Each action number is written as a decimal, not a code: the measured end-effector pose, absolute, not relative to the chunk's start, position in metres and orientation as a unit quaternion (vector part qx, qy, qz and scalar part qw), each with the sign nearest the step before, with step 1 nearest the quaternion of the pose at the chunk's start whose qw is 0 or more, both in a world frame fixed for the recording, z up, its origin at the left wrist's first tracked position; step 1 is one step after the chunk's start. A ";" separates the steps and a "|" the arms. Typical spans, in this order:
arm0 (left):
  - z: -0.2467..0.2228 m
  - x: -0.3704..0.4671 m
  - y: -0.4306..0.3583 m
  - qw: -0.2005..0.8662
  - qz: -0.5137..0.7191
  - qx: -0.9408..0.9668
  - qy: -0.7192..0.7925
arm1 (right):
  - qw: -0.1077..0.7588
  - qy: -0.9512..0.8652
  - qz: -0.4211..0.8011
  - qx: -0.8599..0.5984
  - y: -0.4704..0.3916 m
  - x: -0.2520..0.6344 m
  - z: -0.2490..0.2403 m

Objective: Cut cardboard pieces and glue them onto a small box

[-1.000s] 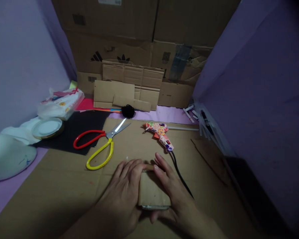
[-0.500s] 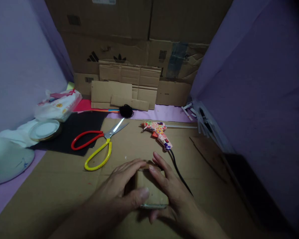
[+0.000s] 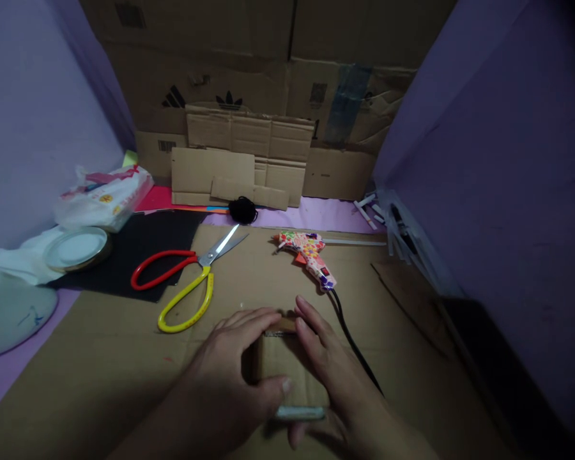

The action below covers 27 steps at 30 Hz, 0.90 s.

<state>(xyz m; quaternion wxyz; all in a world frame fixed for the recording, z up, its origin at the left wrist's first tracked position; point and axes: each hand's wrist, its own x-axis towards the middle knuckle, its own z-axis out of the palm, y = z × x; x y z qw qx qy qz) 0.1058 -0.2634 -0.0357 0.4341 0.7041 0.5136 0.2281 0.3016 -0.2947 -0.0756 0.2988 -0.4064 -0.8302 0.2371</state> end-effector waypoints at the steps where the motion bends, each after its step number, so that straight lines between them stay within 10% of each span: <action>1: -0.036 0.106 -0.263 0.439 0.230 0.704 0.509 | 0.301 -0.830 0.234 -0.407 -0.295 0.302 -0.076; 27: -0.050 0.104 -0.264 0.446 0.277 0.704 0.480 | 0.332 -0.823 0.199 -0.417 -0.298 0.299 -0.086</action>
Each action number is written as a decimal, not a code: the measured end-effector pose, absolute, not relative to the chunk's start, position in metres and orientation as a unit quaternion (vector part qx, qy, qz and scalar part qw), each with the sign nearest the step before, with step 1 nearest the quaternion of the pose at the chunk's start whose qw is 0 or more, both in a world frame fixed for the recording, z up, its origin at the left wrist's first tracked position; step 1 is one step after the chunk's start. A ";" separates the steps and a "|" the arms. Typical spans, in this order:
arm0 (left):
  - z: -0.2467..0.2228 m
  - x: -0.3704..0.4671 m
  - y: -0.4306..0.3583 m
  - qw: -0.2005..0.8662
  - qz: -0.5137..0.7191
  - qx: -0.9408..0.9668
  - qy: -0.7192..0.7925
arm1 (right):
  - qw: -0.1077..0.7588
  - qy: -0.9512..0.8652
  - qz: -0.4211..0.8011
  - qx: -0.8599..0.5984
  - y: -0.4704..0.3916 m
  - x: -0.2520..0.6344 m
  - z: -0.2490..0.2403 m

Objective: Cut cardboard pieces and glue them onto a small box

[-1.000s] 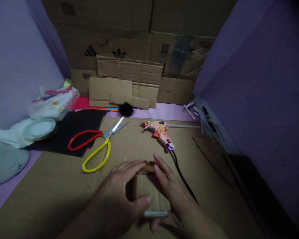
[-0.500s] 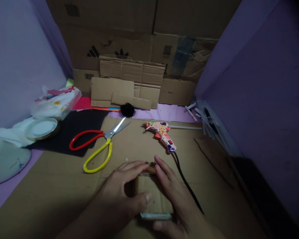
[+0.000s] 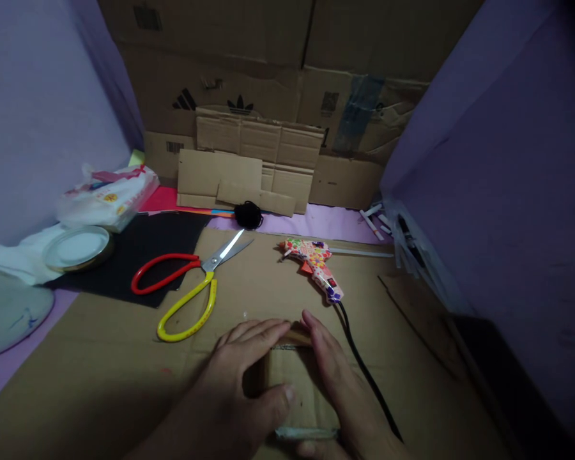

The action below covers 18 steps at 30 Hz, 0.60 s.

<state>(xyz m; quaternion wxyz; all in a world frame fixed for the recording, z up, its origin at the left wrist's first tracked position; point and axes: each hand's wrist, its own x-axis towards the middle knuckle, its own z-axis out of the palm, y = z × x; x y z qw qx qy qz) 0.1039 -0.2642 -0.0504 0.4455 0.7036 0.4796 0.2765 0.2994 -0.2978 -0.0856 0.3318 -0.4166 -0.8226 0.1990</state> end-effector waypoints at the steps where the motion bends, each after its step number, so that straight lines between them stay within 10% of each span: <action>1: -0.052 0.102 -0.265 0.448 0.277 0.704 0.476 | 0.329 -0.816 0.209 -0.427 -0.298 0.299 -0.087; 18: -0.057 0.104 -0.264 0.380 0.231 0.790 0.423 | 0.344 -0.786 0.268 -0.438 -0.300 0.302 -0.082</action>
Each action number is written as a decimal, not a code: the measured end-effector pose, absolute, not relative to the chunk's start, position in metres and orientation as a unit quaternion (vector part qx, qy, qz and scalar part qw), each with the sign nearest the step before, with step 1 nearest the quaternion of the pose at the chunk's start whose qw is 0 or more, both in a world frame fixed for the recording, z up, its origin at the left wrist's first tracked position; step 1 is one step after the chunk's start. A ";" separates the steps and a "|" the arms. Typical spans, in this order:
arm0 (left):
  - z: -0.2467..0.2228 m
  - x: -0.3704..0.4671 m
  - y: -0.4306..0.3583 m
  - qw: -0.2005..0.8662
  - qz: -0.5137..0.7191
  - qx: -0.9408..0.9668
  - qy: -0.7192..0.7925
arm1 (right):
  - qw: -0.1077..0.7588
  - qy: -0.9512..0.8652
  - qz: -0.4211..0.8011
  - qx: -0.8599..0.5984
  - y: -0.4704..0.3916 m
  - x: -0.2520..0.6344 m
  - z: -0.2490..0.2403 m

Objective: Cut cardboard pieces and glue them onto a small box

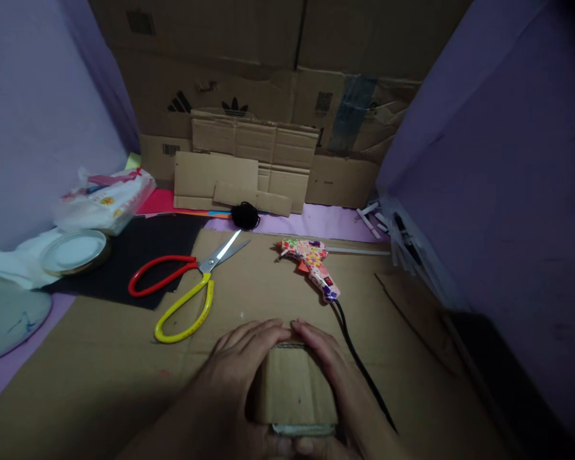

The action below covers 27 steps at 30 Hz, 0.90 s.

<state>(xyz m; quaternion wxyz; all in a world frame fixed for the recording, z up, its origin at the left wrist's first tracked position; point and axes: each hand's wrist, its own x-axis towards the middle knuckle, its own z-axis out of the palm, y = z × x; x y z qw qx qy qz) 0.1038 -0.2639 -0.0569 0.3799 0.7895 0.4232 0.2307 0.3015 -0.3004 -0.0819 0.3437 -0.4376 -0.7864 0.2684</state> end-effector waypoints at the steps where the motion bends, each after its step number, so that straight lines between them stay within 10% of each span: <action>1: -0.056 0.104 -0.264 0.370 0.233 0.792 0.425 | 0.361 -0.776 0.273 -0.439 -0.300 0.300 -0.082; 27: -0.036 0.103 -0.269 0.508 0.212 0.715 0.430 | 0.353 -0.764 0.324 -0.432 -0.302 0.303 -0.071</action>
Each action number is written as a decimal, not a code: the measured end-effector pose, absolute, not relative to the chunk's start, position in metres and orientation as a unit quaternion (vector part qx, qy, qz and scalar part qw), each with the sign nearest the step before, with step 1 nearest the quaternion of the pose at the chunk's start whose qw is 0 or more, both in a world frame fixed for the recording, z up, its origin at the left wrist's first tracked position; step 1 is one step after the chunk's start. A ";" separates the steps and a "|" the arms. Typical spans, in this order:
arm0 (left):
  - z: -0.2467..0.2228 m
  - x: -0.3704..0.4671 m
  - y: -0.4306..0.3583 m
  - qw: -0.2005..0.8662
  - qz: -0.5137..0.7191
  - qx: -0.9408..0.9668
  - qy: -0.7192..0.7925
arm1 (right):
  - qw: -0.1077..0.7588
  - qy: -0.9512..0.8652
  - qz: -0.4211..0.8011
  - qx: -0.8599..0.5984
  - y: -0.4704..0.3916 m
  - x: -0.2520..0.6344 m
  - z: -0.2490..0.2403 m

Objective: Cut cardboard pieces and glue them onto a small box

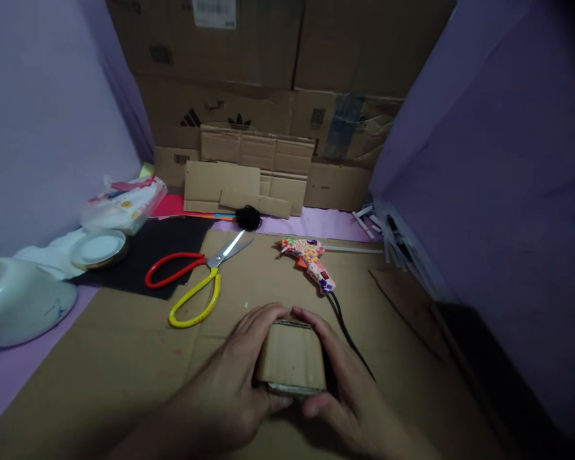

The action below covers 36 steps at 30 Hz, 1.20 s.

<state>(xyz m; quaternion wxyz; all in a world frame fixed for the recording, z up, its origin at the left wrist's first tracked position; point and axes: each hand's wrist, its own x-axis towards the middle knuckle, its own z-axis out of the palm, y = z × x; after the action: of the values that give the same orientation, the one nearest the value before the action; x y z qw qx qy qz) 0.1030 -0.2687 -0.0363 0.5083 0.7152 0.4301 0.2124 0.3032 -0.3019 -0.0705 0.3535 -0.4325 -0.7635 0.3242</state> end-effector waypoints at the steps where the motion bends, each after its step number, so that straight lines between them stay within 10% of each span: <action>1: -0.035 0.103 -0.270 0.506 0.206 0.718 0.431 | 0.354 -0.765 0.324 -0.430 -0.302 0.303 -0.070; 36: -0.020 0.108 -0.274 0.497 0.193 0.736 0.417 | 0.334 -0.775 0.296 -0.447 -0.303 0.298 -0.067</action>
<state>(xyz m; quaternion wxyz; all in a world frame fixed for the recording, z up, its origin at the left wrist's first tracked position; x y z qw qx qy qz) 0.1082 -0.2736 -0.0198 0.4967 0.7364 0.4168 0.1930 0.2975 -0.3026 -0.0671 0.3342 -0.4470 -0.7754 0.2956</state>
